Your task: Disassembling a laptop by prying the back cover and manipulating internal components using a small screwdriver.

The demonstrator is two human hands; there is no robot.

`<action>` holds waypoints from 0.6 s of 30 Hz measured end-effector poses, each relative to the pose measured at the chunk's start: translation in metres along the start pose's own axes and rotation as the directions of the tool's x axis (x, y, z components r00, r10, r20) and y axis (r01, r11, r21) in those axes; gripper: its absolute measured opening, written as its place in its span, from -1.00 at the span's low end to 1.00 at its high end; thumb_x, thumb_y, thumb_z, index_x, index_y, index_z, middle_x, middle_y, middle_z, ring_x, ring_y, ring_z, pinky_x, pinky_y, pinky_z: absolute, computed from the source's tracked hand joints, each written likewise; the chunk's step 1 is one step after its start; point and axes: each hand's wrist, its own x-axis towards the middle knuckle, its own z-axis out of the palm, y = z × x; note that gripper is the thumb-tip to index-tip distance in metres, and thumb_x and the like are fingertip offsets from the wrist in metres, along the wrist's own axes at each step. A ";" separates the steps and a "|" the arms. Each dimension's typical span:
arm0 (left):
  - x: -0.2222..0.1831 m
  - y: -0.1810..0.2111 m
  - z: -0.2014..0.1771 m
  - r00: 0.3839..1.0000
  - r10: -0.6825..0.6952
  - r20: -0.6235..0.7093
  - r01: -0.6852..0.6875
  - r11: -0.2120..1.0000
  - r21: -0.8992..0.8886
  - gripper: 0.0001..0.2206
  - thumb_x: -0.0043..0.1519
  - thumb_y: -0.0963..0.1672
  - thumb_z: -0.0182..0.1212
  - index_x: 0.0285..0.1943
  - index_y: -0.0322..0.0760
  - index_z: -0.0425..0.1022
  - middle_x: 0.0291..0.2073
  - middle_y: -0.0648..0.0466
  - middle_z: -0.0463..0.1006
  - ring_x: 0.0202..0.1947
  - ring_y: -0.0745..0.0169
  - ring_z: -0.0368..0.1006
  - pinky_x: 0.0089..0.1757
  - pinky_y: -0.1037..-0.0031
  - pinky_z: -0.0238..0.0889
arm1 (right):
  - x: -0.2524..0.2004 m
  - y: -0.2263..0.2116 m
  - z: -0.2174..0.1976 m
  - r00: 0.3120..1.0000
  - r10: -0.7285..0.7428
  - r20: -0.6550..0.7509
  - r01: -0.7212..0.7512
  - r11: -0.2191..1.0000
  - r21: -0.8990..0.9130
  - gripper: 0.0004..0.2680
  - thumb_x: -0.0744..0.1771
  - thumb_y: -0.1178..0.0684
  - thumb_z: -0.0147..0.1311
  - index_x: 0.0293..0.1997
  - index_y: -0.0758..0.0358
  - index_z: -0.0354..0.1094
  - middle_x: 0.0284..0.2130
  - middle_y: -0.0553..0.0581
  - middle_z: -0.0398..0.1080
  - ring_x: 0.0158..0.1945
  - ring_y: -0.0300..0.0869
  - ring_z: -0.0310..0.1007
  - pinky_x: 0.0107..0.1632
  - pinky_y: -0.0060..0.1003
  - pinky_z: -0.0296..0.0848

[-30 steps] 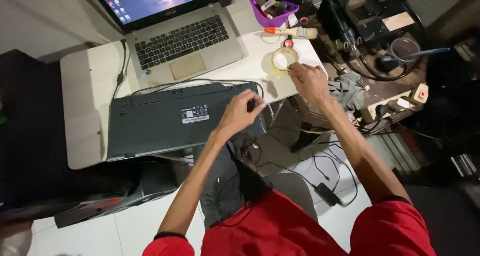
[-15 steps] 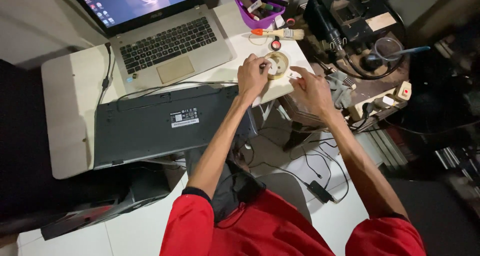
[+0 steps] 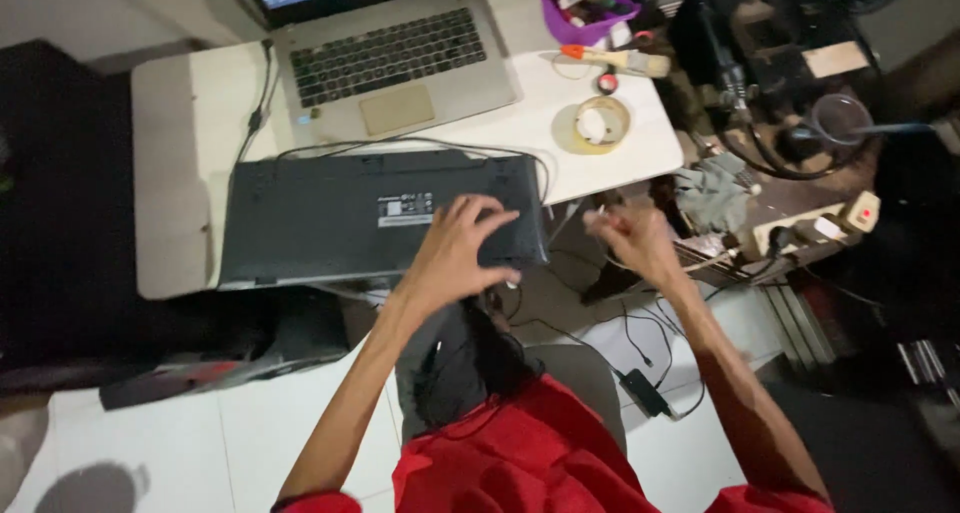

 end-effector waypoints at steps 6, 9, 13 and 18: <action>-0.044 -0.022 0.028 0.994 0.017 -0.106 0.013 0.960 0.279 -0.11 0.05 -0.20 0.47 0.60 -0.17 0.03 0.47 -0.16 0.09 0.52 -0.14 -0.04 0.41 -0.11 -0.29 | -0.021 0.021 0.097 0.906 0.378 0.192 -0.421 0.747 0.515 -0.70 0.39 -0.26 0.16 -0.18 0.21 0.38 -0.47 -0.08 0.23 -0.39 -0.29 0.37 -0.33 -0.39 0.46; -0.038 -0.050 0.057 0.983 0.097 -0.156 -0.028 0.918 0.395 -0.11 -0.03 -0.14 0.56 0.54 -0.12 0.14 0.45 -0.09 0.14 0.52 -0.05 0.00 0.44 -0.03 -0.25 | -0.010 0.058 0.141 0.759 0.530 0.378 -0.577 0.280 0.768 -0.36 0.43 -0.21 0.10 0.56 0.35 -0.27 0.05 0.26 0.18 -0.20 -0.11 0.34 -0.02 -0.12 0.53; -0.032 -0.065 0.078 0.962 0.165 -0.217 -0.048 0.887 0.460 -0.21 -0.06 -0.09 0.58 0.43 -0.07 0.30 0.39 -0.03 0.24 0.50 -0.02 0.06 0.42 -0.08 -0.23 | -0.007 0.001 0.129 0.719 0.536 0.442 -0.616 0.198 0.763 -0.56 0.49 0.00 -0.18 0.56 0.29 -0.22 0.48 0.42 -0.14 0.48 0.21 0.03 0.38 0.08 0.25; -0.020 -0.059 0.089 0.943 0.180 -0.280 0.002 0.838 0.545 -0.28 -0.03 -0.02 0.57 0.38 0.01 0.36 0.33 0.01 0.32 0.45 -0.02 0.16 0.38 -0.20 -0.08 | -0.006 0.011 0.113 0.889 0.454 0.054 -0.308 0.507 0.805 -0.94 0.47 0.11 -0.01 -0.07 0.21 0.34 -0.15 -0.06 0.16 -0.10 -0.23 0.45 -0.11 -0.31 0.57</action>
